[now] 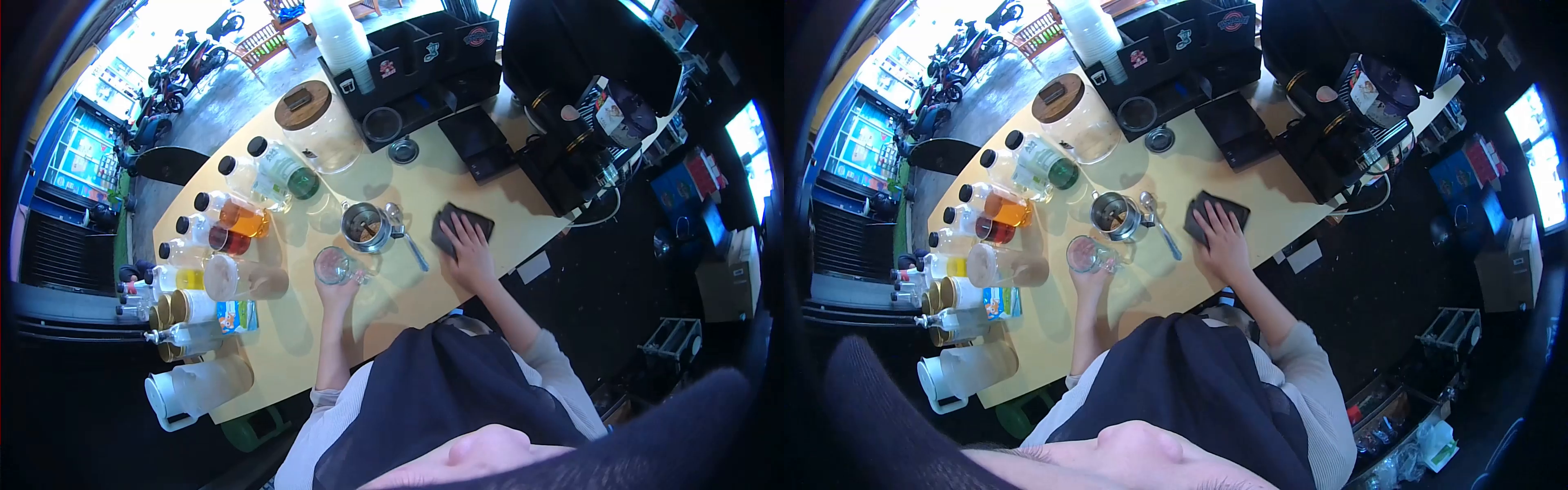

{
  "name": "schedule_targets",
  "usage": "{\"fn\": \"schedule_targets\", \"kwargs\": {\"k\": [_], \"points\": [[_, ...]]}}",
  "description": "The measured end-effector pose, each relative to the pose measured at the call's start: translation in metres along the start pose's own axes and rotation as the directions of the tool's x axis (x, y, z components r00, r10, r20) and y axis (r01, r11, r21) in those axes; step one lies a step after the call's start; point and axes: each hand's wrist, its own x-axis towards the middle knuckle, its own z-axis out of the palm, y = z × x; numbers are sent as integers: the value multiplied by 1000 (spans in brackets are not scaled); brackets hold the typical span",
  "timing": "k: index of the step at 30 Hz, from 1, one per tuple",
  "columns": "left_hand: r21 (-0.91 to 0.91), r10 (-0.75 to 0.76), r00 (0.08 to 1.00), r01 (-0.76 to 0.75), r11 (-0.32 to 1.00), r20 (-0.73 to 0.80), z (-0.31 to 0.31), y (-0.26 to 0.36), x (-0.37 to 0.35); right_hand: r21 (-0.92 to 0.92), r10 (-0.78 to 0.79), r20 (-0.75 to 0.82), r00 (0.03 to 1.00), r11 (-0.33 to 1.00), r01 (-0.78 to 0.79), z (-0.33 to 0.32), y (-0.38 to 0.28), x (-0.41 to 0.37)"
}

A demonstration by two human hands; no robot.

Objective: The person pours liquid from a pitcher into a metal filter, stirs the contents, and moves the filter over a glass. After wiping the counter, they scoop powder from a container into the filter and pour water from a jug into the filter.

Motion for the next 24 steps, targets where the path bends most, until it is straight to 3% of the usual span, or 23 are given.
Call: {"fn": "schedule_targets", "kwargs": {"k": [6,14,17,22,24], "points": [[-11,67,998,-67,998,-14,3,-9,6,-84,150,-10,989,985,-150,-24,38,-52],[1,-13,998,13,1000,64,-5,6,9,-189,250,-224,942,937,-293,-9,112,19],[40,-36,992,31,999,118,-12,8,9,-279,382,-258,887,850,-447,-7,110,37],[104,-56,989,42,994,138,-15,16,5,-255,410,-296,862,836,-486,1,109,47],[-3,-56,990,57,998,133,-15,17,4,-98,428,-304,851,874,-475,-2,113,45]]}}
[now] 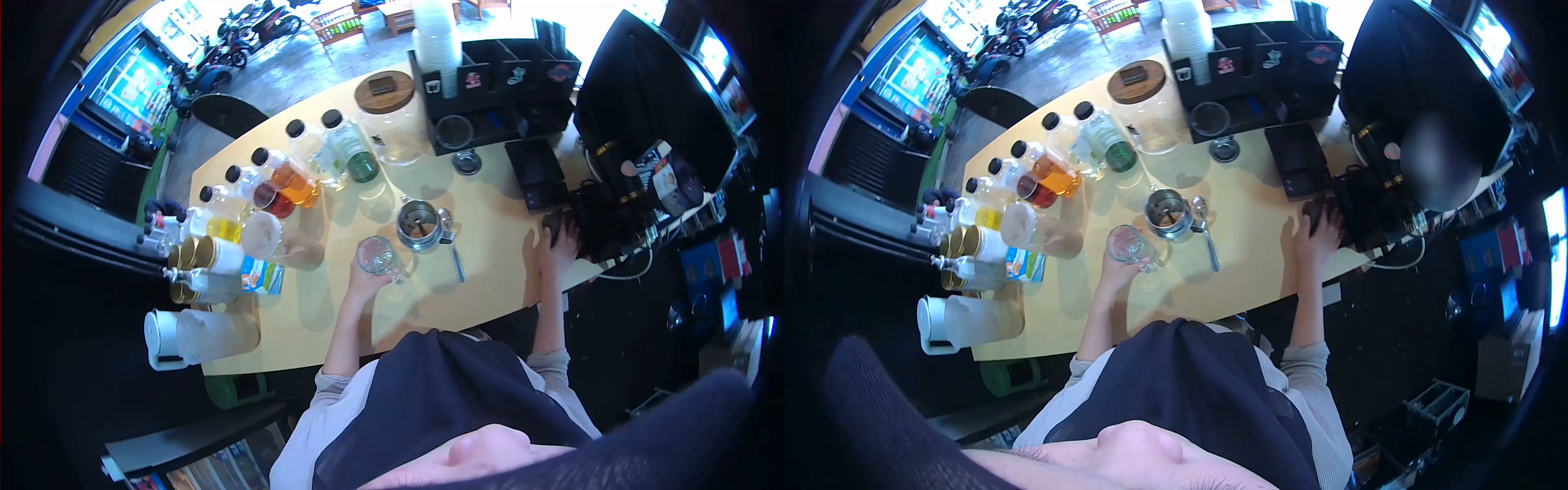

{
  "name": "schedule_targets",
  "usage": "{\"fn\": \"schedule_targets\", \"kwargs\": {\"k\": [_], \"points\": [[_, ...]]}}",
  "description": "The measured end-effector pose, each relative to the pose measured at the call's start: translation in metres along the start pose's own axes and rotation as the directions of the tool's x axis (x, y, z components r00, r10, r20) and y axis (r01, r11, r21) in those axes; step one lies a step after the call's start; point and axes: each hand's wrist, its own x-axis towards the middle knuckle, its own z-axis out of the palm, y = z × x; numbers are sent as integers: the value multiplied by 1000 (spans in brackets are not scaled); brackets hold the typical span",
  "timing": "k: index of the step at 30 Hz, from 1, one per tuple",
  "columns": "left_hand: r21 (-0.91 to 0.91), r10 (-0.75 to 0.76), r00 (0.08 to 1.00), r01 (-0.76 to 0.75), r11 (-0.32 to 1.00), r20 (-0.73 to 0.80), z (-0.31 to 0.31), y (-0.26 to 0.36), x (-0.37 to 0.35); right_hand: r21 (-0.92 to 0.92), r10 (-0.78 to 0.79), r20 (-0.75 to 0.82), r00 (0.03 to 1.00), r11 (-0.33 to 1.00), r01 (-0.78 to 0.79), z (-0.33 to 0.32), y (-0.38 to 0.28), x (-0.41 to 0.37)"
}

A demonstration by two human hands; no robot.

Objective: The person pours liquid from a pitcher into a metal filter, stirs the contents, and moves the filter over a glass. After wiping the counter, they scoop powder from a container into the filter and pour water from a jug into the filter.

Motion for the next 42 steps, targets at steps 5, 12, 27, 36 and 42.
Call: {"fn": "schedule_targets", "kwargs": {"k": [5,12,27,36,42], "points": [[96,-11,999,8,995,31,-8,-2,-4,369,-192,-387,902,864,342,-36,-35,-29],[68,-75,995,71,995,70,-14,13,-15,679,-390,-314,866,546,492,-54,-145,-82],[-90,-115,990,122,988,80,-16,9,-39,833,-463,-21,886,481,272,-30,-233,-72],[59,-54,996,59,997,-75,-4,21,-45,810,-469,-9,883,515,282,-37,-236,-67],[51,-84,993,88,995,-88,-1,12,-47,781,-501,-96,860,497,377,-74,-249,-68]]}}
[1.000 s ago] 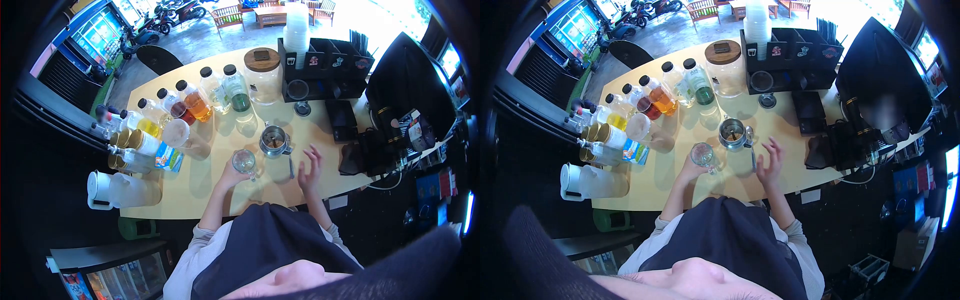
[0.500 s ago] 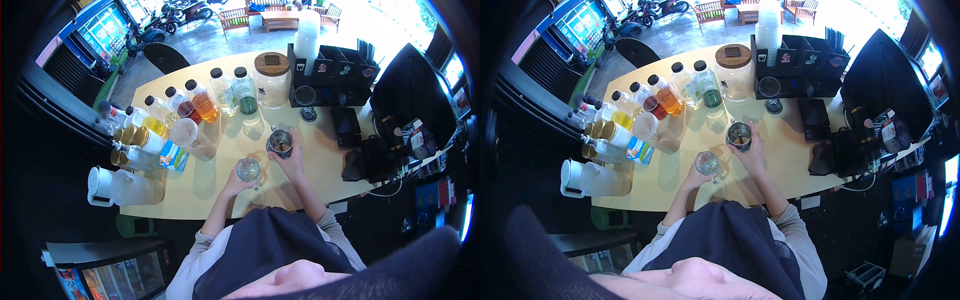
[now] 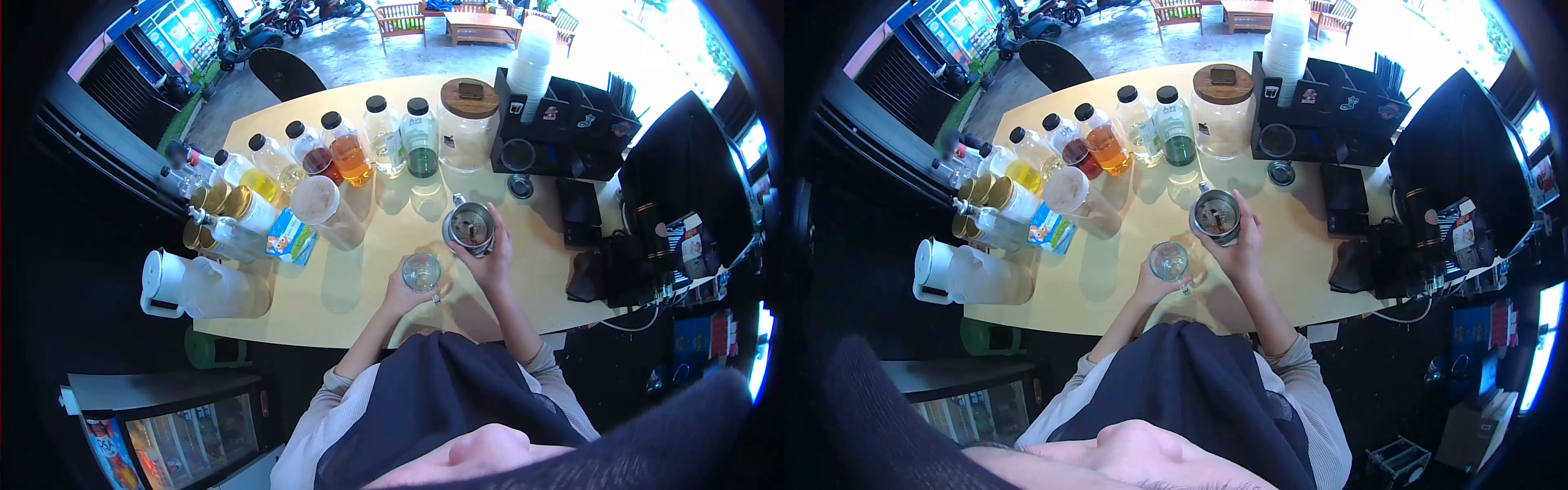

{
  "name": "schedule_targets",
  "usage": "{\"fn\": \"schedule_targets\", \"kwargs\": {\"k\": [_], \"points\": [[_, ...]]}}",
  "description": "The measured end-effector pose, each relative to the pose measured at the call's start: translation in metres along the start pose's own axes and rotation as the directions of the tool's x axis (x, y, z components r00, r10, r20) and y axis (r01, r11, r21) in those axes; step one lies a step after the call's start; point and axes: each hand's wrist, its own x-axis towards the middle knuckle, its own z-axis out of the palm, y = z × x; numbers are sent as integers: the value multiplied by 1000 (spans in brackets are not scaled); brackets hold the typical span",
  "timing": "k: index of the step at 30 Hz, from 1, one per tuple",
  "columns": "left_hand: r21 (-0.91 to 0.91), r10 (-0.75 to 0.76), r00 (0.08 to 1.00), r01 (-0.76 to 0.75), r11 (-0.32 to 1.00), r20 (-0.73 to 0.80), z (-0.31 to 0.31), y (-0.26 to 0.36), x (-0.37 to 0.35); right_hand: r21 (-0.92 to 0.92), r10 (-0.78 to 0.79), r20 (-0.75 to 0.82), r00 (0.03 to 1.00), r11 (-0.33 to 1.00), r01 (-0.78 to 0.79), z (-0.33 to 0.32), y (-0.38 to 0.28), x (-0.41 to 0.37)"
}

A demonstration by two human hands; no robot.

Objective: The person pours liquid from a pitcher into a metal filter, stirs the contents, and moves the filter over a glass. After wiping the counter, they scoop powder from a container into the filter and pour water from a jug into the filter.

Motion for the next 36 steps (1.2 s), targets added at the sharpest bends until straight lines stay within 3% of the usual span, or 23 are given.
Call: {"fn": "schedule_targets", "kwargs": {"k": [2,3,4,6,8,10,11,14,20,22,28,33,35,36], "points": [[4,57,998,-57,998,-31,3,-6,3,-18,-225,-15,974,974,224,-2,-14,3],[9,115,992,-115,993,-59,4,-9,4,50,-248,13,969,968,247,1,-17,3],[8,113,992,-113,994,-60,3,-11,4,50,-247,15,969,968,246,2,-21,1],[-9,103,993,-104,995,-58,2,-12,4,274,-260,184,948,940,204,3,-31,-6],[-21,121,989,-123,992,-89,6,-8,6,279,-306,193,932,928,247,6,-36,-13],[-32,138,983,-142,989,-121,7,-18,7,246,-277,378,883,950,193,6,-41,-18],[-111,86,995,-92,990,-56,6,-36,8,282,-232,399,887,952,122,9,-42,-22],[-195,11,1000,-8,981,12,5,-52,6,267,-229,435,871,956,118,15,-38,-28],[-182,85,996,-88,979,-25,3,-41,5,311,-213,420,882,947,81,17,-35,-32],[-81,108,994,-109,991,-7,3,-40,6,308,-206,417,885,948,76,18,-33,-33],[-215,64,998,-64,974,-8,4,-47,6,305,-185,456,871,951,42,21,-34,-34],[-126,100,994,-104,987,-33,2,-21,7,274,-172,488,856,961,36,22,-32,-27],[-82,109,991,-115,990,-71,1,-6,6,215,-273,438,857,957,195,24,-26,-25],[-32,85,996,-86,996,-30,-2,-4,6,216,-273,439,856,957,195,24,-26,-25]]}}
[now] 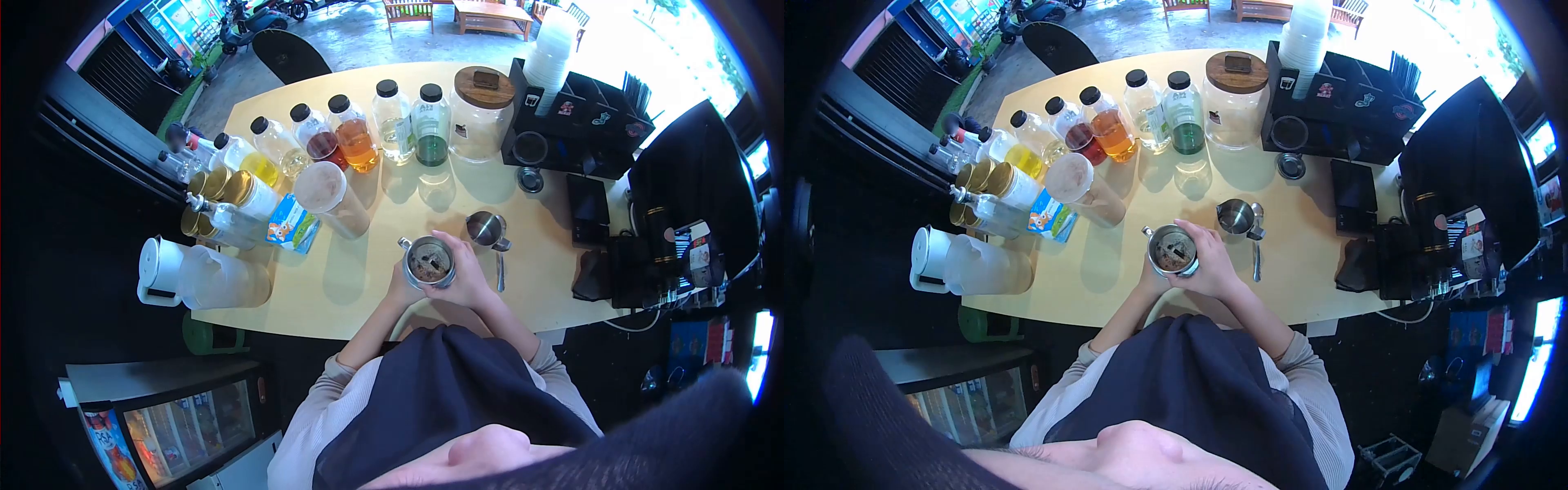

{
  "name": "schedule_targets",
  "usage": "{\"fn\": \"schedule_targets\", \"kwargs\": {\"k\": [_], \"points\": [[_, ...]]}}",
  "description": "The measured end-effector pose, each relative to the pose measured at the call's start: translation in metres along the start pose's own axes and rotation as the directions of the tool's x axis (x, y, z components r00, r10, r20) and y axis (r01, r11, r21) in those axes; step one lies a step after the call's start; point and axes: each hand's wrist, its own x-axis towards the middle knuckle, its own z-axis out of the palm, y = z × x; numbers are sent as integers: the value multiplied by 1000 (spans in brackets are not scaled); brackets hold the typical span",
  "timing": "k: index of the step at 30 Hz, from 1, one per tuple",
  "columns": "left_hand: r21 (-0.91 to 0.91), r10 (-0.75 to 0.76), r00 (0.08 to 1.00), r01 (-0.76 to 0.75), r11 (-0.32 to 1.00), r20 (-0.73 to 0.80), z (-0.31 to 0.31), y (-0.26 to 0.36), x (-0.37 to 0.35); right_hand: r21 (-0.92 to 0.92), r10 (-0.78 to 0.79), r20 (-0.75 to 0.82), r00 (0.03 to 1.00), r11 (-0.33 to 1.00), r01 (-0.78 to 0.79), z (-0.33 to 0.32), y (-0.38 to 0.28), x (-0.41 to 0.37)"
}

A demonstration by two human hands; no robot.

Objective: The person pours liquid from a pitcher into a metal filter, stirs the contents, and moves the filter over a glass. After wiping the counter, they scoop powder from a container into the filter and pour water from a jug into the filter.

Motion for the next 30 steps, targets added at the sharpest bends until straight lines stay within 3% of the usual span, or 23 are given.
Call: {"fn": "schedule_targets", "kwargs": {"k": [14,17,30], "points": [[7,-21,999,21,1000,40,0,-15,1,291,139,1,990,947,-133,22,21,-14],[-79,-22,999,26,997,41,1,-15,0,292,155,34,987,943,-158,17,18,-13],[33,30,999,-30,999,16,2,-2,0,334,110,35,993,936,-115,15,20,-10]]}}
